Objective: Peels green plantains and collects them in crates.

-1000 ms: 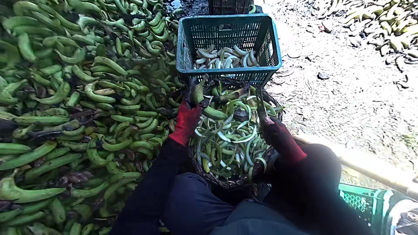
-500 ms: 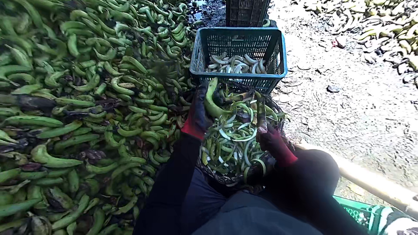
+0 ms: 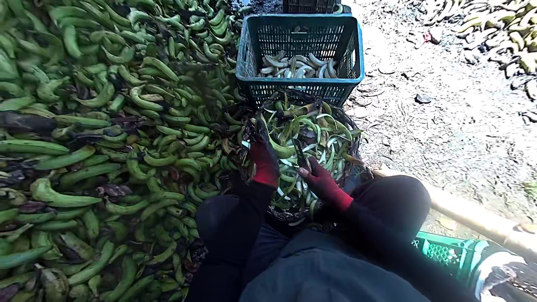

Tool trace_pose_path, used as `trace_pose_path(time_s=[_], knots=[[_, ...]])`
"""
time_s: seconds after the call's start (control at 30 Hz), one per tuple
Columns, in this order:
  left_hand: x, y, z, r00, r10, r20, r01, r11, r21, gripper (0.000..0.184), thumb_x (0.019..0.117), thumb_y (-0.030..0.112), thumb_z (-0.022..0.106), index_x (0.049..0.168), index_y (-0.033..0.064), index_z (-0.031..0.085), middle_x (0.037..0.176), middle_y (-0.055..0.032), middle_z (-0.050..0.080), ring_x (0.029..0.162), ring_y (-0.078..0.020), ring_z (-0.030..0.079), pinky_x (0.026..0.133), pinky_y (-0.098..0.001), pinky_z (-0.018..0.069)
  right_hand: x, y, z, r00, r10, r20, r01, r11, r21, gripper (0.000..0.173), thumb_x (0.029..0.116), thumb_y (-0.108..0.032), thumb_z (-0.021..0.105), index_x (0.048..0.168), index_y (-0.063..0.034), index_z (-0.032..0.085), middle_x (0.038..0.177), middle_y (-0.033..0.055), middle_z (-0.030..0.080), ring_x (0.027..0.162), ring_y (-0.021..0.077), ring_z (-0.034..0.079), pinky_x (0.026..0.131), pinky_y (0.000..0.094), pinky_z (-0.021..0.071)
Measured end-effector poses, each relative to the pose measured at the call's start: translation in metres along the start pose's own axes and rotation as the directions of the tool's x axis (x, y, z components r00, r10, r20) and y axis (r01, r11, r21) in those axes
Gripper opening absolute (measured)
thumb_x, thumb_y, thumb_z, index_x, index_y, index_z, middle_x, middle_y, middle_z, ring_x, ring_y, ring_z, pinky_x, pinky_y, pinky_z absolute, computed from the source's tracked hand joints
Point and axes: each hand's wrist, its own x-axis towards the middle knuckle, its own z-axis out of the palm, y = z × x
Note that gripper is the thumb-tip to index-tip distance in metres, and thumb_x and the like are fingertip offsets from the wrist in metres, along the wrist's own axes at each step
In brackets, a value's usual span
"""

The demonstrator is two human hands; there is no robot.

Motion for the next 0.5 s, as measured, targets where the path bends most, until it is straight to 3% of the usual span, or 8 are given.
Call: trace_pose_path(time_s=[0.07,0.13,0.17,0.23,0.3,0.37,0.43,0.5], knots=[[0.0,0.002,0.003,0.997,0.071,-0.018,-0.071,0.997,0.012,0.052,0.1099,0.045,0.039,0.143,0.0073,0.054,0.137,-0.0111,0.059,0.122,-0.0148,0.058,0.107,-0.0344,0.0472,0.001,0.0,0.005,1.0,0.007,0.0,-0.007,1.0,0.026,0.045,0.1035,-0.049,0.053,0.127,-0.0106,0.053,0.078,0.0058,0.059,0.067,0.0188,0.059,0.066,0.0421,0.0522],[-0.003,0.006,-0.001,0.994,0.099,0.04,-0.099,0.995,-0.01,0.05,0.1107,0.038,0.041,0.146,0.0051,0.051,0.142,-0.0121,0.058,0.129,-0.0138,0.055,0.111,-0.0331,0.0423,0.002,0.011,0.012,0.999,0.025,0.046,-0.029,0.996,0.085,0.048,0.1024,-0.052,0.051,0.129,-0.0125,0.053,0.078,0.0042,0.059,0.064,0.0163,0.058,0.061,0.0384,0.0521],[-0.006,0.008,-0.002,0.996,0.064,0.069,-0.054,0.989,-0.134,0.048,0.1102,0.038,0.042,0.143,0.006,0.054,0.134,-0.0093,0.062,0.12,-0.0107,0.059,0.104,-0.0308,0.047,0.003,0.022,0.015,0.994,0.052,0.1,-0.061,0.994,0.093,0.05,0.1017,-0.054,0.051,0.13,-0.0126,0.053,0.08,0.0041,0.06,0.066,0.0158,0.059,0.063,0.0378,0.0525],[-0.008,0.01,-0.002,0.978,0.001,0.21,0.114,0.836,-0.536,0.042,0.1105,0.044,0.036,0.128,0.0112,0.056,0.091,-0.0028,0.064,0.071,-0.008,0.063,0.065,-0.025,0.058,0.005,0.053,0.019,0.961,0.172,0.218,-0.19,0.98,0.062,0.058,0.1022,-0.055,0.052,0.139,-0.0097,0.053,0.092,0.0091,0.064,0.077,0.0194,0.061,0.075,0.0426,0.054],[-0.005,0.015,-0.011,0.923,0.05,0.381,0.225,0.733,-0.642,0.051,0.1088,0.054,0.029,0.126,0.0135,0.055,0.076,-0.0037,0.061,0.055,-0.0139,0.06,0.051,-0.0308,0.058,0.0,0.071,0.024,0.964,0.191,0.184,-0.217,0.967,0.135,0.06,0.1036,-0.055,0.048,0.139,-0.0073,0.052,0.093,0.0075,0.062,0.077,0.0165,0.059,0.074,0.0388,0.0535],[0.005,0.018,-0.013,0.904,0.035,0.426,0.233,0.796,-0.559,0.053,0.1077,0.057,0.03,0.129,0.0145,0.054,0.084,-0.0039,0.062,0.061,-0.0145,0.061,0.055,-0.032,0.0581,0.003,0.048,0.006,0.992,0.099,0.076,-0.107,0.988,0.108,0.069,0.1022,-0.066,0.036,0.134,-0.0077,0.057,0.095,0.006,0.064,0.082,0.015,0.06,0.077,0.0382,0.0533],[0.001,0.006,-0.017,0.891,-0.034,0.453,0.26,0.856,-0.446,0.049,0.1069,0.054,0.039,0.137,0.0176,0.053,0.101,-0.0028,0.065,0.075,-0.0127,0.064,0.063,-0.0308,0.0589,-0.004,0.017,-0.019,0.998,0.01,0.061,-0.006,0.998,-0.056,0.07,0.1048,-0.064,0.029,0.14,-0.0107,0.058,0.117,0.0135,0.071,0.107,0.0255,0.067,0.095,0.0525,0.0523],[0.0,0.004,-0.014,0.875,-0.047,0.482,0.283,0.858,-0.429,0.044,0.1072,0.048,0.044,0.136,0.0165,0.055,0.103,-0.0018,0.065,0.082,-0.0108,0.064,0.071,-0.0282,0.058,-0.001,-0.004,-0.042,0.979,-0.196,0.056,0.204,0.935,-0.289,0.061,0.104,-0.062,0.033,0.126,-0.0156,0.067,0.11,0.0075,0.072,0.101,0.0244,0.068,0.087,0.0559,0.053]])
